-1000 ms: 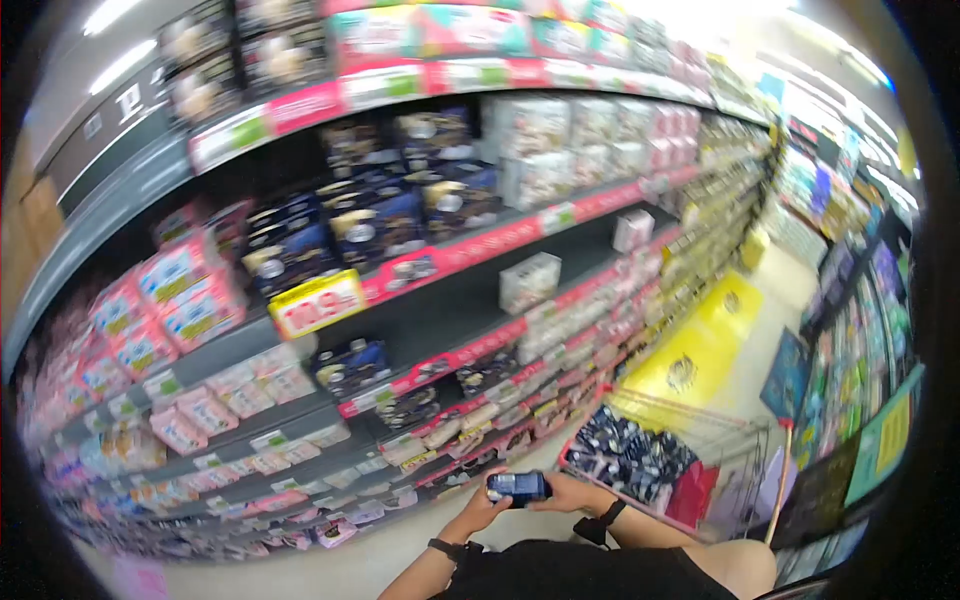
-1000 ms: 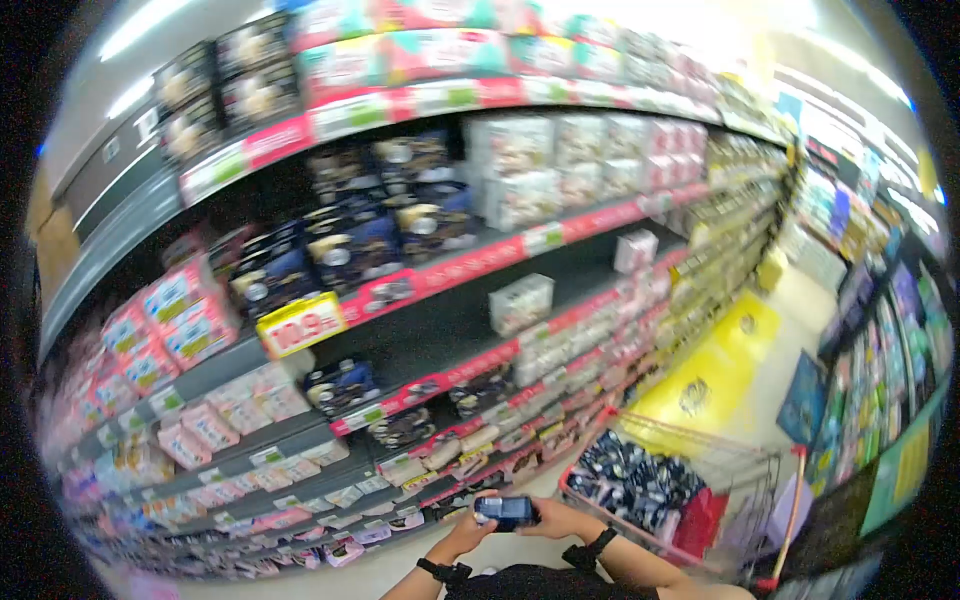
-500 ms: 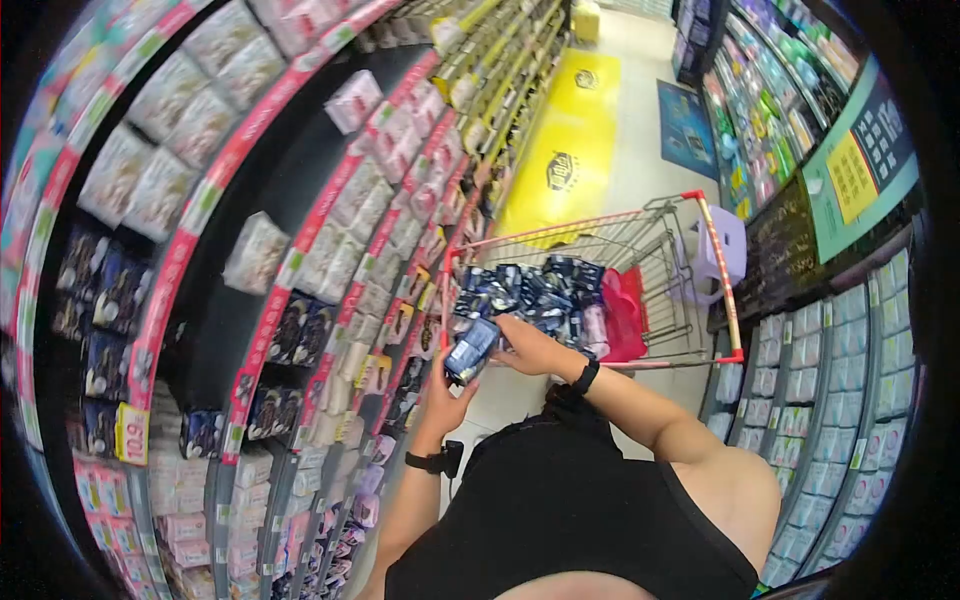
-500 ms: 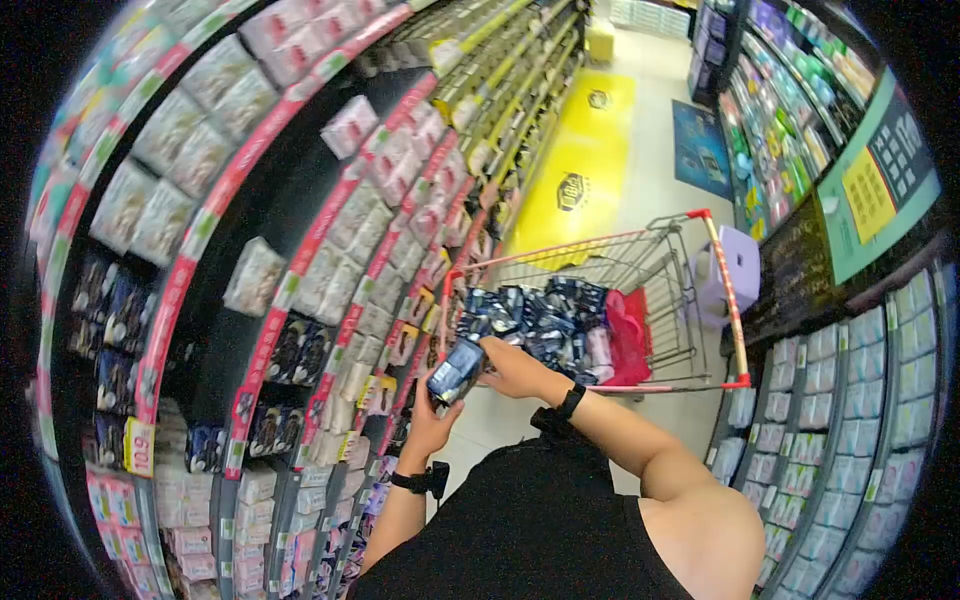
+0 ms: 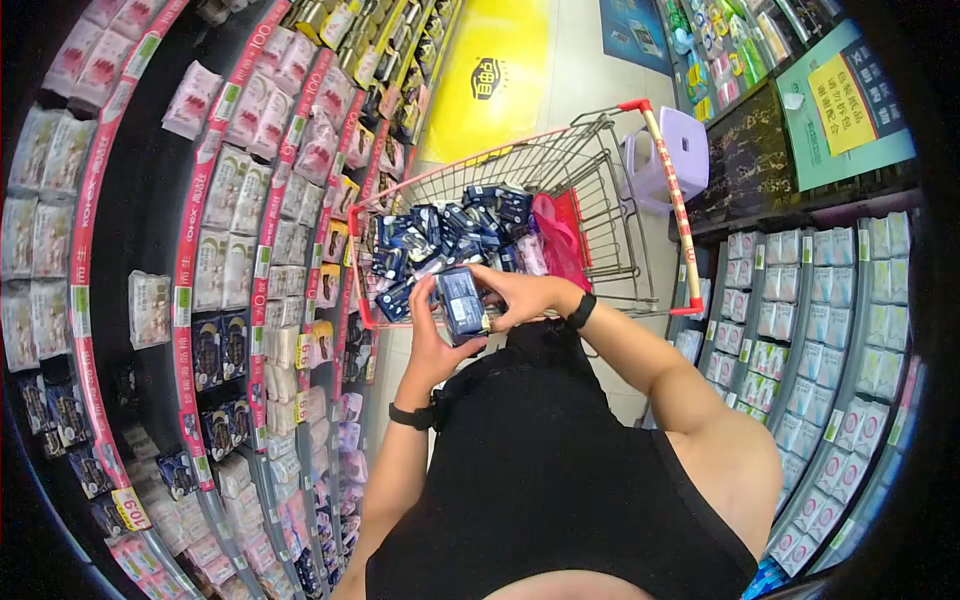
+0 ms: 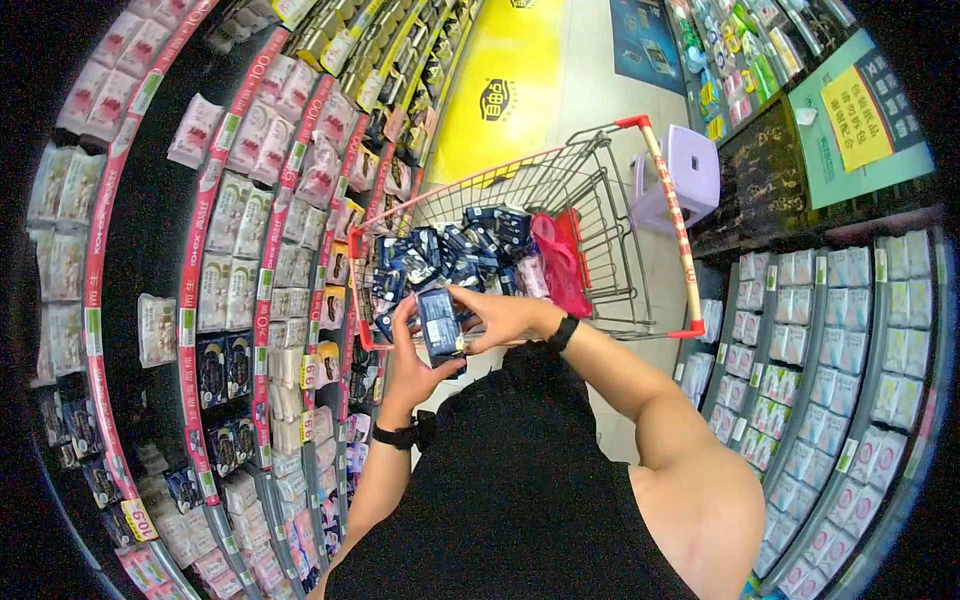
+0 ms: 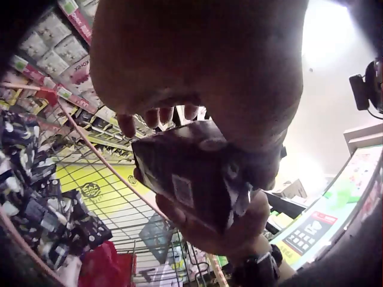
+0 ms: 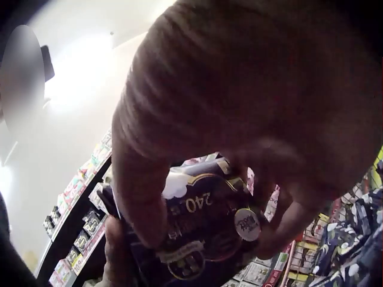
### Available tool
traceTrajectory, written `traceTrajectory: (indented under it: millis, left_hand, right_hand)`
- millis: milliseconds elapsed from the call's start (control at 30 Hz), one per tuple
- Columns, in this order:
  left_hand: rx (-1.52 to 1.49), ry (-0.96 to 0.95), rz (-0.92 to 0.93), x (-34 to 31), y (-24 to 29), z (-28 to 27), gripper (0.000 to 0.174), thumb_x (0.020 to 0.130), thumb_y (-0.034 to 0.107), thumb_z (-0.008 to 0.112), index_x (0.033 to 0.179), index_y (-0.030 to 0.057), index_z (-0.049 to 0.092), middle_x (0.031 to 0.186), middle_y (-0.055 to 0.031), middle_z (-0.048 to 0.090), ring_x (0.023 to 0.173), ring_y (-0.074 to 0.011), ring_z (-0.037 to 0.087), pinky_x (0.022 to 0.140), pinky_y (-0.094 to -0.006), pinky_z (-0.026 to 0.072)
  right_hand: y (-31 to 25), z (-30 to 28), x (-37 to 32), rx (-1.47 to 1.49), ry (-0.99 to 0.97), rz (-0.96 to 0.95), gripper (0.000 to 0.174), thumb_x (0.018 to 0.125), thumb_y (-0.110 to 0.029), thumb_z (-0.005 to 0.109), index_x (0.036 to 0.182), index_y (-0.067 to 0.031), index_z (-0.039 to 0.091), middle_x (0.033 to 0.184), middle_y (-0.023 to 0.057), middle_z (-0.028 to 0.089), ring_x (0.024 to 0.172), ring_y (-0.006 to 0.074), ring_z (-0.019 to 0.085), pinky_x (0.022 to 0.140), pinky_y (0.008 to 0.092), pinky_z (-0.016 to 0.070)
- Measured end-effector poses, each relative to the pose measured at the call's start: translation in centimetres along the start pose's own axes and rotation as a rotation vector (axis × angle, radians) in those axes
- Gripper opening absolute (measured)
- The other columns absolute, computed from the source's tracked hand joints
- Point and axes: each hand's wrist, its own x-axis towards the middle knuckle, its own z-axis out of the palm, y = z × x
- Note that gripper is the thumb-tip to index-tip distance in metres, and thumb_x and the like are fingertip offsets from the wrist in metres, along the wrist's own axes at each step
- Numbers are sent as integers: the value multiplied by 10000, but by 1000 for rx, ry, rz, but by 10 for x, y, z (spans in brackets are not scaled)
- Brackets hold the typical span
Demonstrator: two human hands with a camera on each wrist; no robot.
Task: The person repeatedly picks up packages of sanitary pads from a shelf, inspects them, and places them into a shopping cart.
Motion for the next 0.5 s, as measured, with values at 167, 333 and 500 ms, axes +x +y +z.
traceTrajectory:
  millis: [167,333,500]
  left_hand:
    - [-130,-54,-159,10,-6,14,1232,561,204,970,1500,28,194,1415,-170,420,1265,-284,477,1081,-416,398]
    - [-249,59,-215,17,-9,19,1311,480,244,1008,1465,30,170,1353,-159,418,1245,-273,467,1075,-408,389]
    - [-95,230,-273,9,-8,15,1223,504,243,1002,1397,35,193,1309,-155,398,1205,-253,453,1051,-407,386]
  right_hand:
    - [-10,-25,3,-325,-43,-114,1208,678,-181,857,1562,-43,44,1518,198,286,1423,296,313,1096,463,431]
    - [7,-28,6,-399,-42,-162,1118,702,-283,864,1530,26,180,1505,210,290,1426,320,306,1080,439,459]
    - [26,-15,14,-339,36,-99,785,849,-327,754,1433,56,395,1201,215,616,1088,307,636,951,388,517]
